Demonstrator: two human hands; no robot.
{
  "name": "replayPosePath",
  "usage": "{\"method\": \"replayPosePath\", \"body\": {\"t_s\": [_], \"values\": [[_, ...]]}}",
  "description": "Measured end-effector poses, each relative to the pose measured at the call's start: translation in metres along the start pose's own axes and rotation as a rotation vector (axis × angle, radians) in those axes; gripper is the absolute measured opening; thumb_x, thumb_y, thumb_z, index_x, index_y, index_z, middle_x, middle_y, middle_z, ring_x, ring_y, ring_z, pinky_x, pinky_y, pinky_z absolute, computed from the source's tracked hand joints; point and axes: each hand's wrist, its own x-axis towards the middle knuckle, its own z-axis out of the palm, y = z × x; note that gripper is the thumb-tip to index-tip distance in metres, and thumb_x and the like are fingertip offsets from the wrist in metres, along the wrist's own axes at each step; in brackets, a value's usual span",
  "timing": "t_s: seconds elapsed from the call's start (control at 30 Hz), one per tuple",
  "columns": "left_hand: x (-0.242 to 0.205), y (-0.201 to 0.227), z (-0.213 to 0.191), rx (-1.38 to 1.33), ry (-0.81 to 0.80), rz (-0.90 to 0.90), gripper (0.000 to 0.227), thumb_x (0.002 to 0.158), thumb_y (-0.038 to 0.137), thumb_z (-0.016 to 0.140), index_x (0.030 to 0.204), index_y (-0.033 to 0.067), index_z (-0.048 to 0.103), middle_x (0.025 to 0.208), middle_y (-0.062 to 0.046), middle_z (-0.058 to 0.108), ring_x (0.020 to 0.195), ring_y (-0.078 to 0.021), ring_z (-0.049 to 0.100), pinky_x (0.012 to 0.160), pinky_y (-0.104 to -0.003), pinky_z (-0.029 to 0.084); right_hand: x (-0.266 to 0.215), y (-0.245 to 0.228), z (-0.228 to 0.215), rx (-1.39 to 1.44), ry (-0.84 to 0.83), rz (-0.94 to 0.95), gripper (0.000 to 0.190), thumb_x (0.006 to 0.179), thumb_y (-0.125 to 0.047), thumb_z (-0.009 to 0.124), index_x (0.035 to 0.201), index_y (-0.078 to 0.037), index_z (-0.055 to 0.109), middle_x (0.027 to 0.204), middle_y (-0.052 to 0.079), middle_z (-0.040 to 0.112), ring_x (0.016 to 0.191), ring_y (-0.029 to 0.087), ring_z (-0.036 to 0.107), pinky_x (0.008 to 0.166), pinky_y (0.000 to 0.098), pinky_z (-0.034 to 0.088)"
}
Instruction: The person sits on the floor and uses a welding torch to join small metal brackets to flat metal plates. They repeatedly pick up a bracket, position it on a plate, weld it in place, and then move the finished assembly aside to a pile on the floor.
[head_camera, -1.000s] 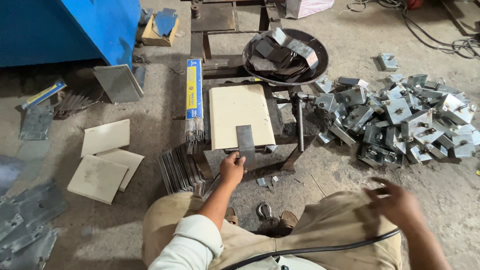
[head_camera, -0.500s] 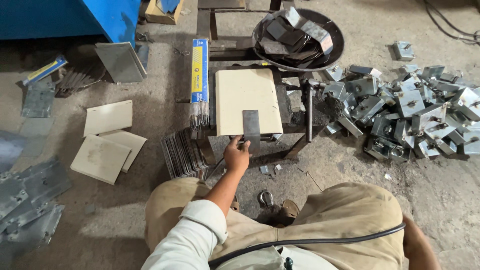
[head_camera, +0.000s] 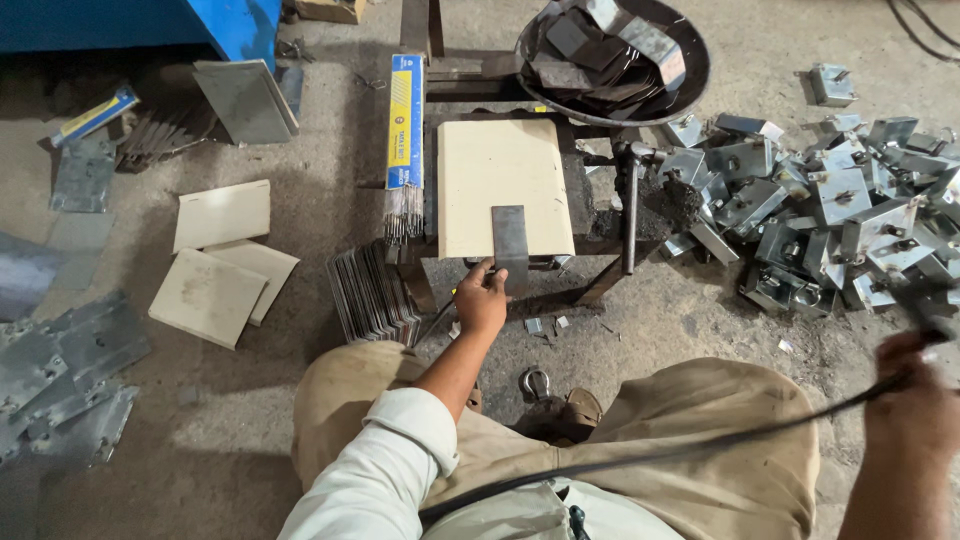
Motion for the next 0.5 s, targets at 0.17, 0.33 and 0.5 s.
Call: {"method": "replayPosePath", "body": {"t_s": [0.17,0.33,0.5], "values": [[-0.002,0.004,0.000,0.040,0.002,-0.047,0.037,0.092,0.011,0.074,0.128,0.0027,0.069,0.081,-0.008,0.070,0.063,-0.0122,0.067,0.054,-0.027,0.059,0.027,-0.010,0.050,0.085,-0.021,0.066,0.024,0.109,-0.024,0.040,0.129,-0.011,0.047,0.102,0.014,0.060,0.085,0.017,0.061,0.076,0.0310,0.059],[-0.001,-0.001,0.001,0.020,0.017,-0.003,0.036,0.092,0.011,0.074,0.126,0.0017,0.069,0.082,-0.005,0.071,0.064,-0.0100,0.066,0.053,-0.028,0.060,0.066,0.006,0.096,0.186,0.015,0.275,0.041,0.104,-0.046,0.038,0.121,-0.011,0.052,0.091,0.012,0.059,0.077,0.021,0.059,0.067,0.0361,0.053],[0.002,-0.003,0.002,0.012,0.012,0.005,0.034,0.092,0.009,0.074,0.124,0.0015,0.070,0.081,-0.007,0.071,0.064,-0.0110,0.067,0.053,-0.029,0.061,0.016,0.045,0.129,0.050,-0.136,0.317,0.063,0.099,-0.069,0.036,0.114,-0.011,0.057,0.081,0.011,0.059,0.070,0.024,0.057,0.058,0.0412,0.046]]}}
